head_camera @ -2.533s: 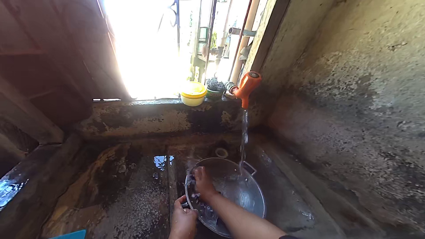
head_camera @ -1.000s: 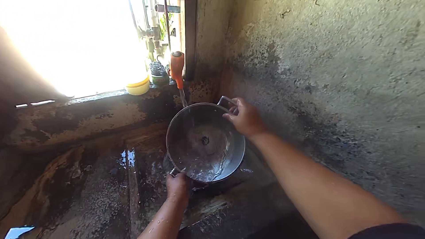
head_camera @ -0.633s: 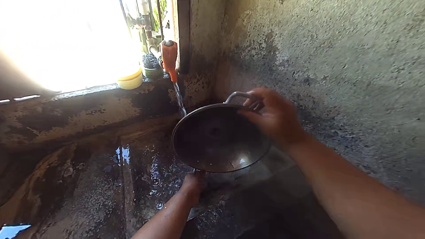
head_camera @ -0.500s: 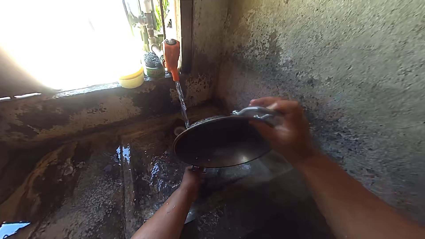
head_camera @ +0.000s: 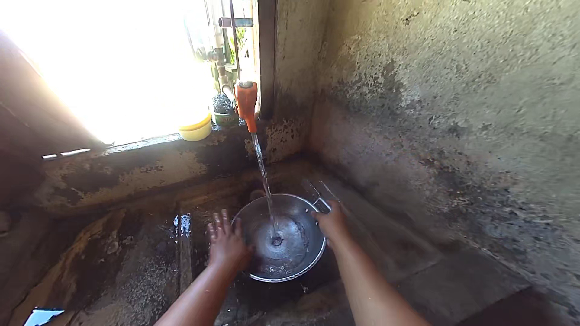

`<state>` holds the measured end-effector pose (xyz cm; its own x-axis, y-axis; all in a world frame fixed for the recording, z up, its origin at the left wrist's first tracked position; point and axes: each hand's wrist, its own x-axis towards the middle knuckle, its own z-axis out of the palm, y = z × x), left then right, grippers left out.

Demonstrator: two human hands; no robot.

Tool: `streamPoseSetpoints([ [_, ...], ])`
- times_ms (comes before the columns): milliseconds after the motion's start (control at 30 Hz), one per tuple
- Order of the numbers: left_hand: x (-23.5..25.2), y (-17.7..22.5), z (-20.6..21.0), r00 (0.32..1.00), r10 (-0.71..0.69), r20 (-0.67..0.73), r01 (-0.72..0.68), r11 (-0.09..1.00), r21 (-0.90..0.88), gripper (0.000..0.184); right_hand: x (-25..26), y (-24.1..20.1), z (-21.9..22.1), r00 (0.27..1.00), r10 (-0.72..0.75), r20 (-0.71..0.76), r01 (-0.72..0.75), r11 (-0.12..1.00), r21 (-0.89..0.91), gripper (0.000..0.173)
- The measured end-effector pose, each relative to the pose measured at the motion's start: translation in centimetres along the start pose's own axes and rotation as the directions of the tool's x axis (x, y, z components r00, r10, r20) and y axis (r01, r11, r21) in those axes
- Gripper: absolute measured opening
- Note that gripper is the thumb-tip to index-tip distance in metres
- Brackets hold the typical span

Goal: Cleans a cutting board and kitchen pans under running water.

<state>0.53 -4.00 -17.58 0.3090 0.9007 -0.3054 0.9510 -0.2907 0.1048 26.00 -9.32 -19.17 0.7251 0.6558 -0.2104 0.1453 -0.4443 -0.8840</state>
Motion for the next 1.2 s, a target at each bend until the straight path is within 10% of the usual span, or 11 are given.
streamPoseSetpoints([
  [100, 2.7, 3.2, 3.7, 0.982, 0.111, 0.153, -0.118, 0.992, 0.037, 0.094, -0.1, 0.7, 2.4, 0.978, 0.098, 0.186, -0.084, 0.993, -0.082, 0.068],
  [200, 4.1, 7.1, 7.7, 0.950, 0.310, -0.044, -0.313, 0.942, -0.122, 0.077, -0.2, -0.7, 3.3, 0.964, 0.097, 0.247, -0.033, 0.968, -0.248, 0.068],
  [333, 6.5, 5.0, 7.7, 0.705, 0.709, -0.028, -0.709, 0.703, -0.060, 0.066, 0.5, -0.4, 2.4, 0.949, 0.092, 0.303, -0.015, 0.969, -0.247, 0.071],
  [467, 9.9, 2.2, 6.1, 0.923, 0.307, -0.231, -0.296, 0.952, 0.085, 0.065, 0.6, -0.9, 2.6, 0.958, 0.067, 0.279, 0.014, 0.960, -0.279, 0.070],
  [633, 7.5, 7.4, 7.2, 0.800, 0.597, -0.050, -0.599, 0.793, -0.109, 0.066, 1.0, -0.6, 1.9, 0.954, 0.083, 0.289, -0.001, 0.962, -0.274, 0.068],
  [733, 9.3, 7.0, 7.0, 0.912, 0.390, -0.125, -0.399, 0.915, -0.055, 0.068, 1.1, -1.1, 1.8, 0.964, 0.080, 0.252, -0.017, 0.970, -0.242, 0.064],
  [867, 7.9, 7.5, 7.3, 0.784, 0.619, -0.048, -0.618, 0.772, -0.147, 0.062, 1.2, -0.6, 2.0, 0.963, 0.089, 0.254, -0.034, 0.976, -0.213, 0.060],
  [967, 7.7, 8.9, 7.2, 0.890, 0.449, -0.078, -0.454, 0.861, -0.229, 0.069, 1.5, -0.6, 2.1, 0.960, 0.084, 0.269, -0.027, 0.978, -0.208, 0.060],
  [1067, 4.7, 10.7, 6.8, 0.835, 0.550, -0.002, -0.488, 0.740, -0.462, 0.071, 1.3, -0.7, 1.3, 0.941, 0.115, 0.319, -0.053, 0.979, -0.198, 0.058],
  [1133, 4.3, 8.9, 5.9, 0.729, 0.674, 0.120, -0.588, 0.706, -0.394, 0.071, 1.3, -0.7, 0.6, 0.926, 0.151, 0.345, -0.080, 0.974, -0.211, 0.060],
  [1200, 5.4, 5.5, 4.5, 0.779, 0.590, 0.212, -0.581, 0.806, -0.108, 0.067, 1.2, -1.0, 0.4, 0.924, 0.164, 0.346, -0.090, 0.972, -0.218, 0.059],
])
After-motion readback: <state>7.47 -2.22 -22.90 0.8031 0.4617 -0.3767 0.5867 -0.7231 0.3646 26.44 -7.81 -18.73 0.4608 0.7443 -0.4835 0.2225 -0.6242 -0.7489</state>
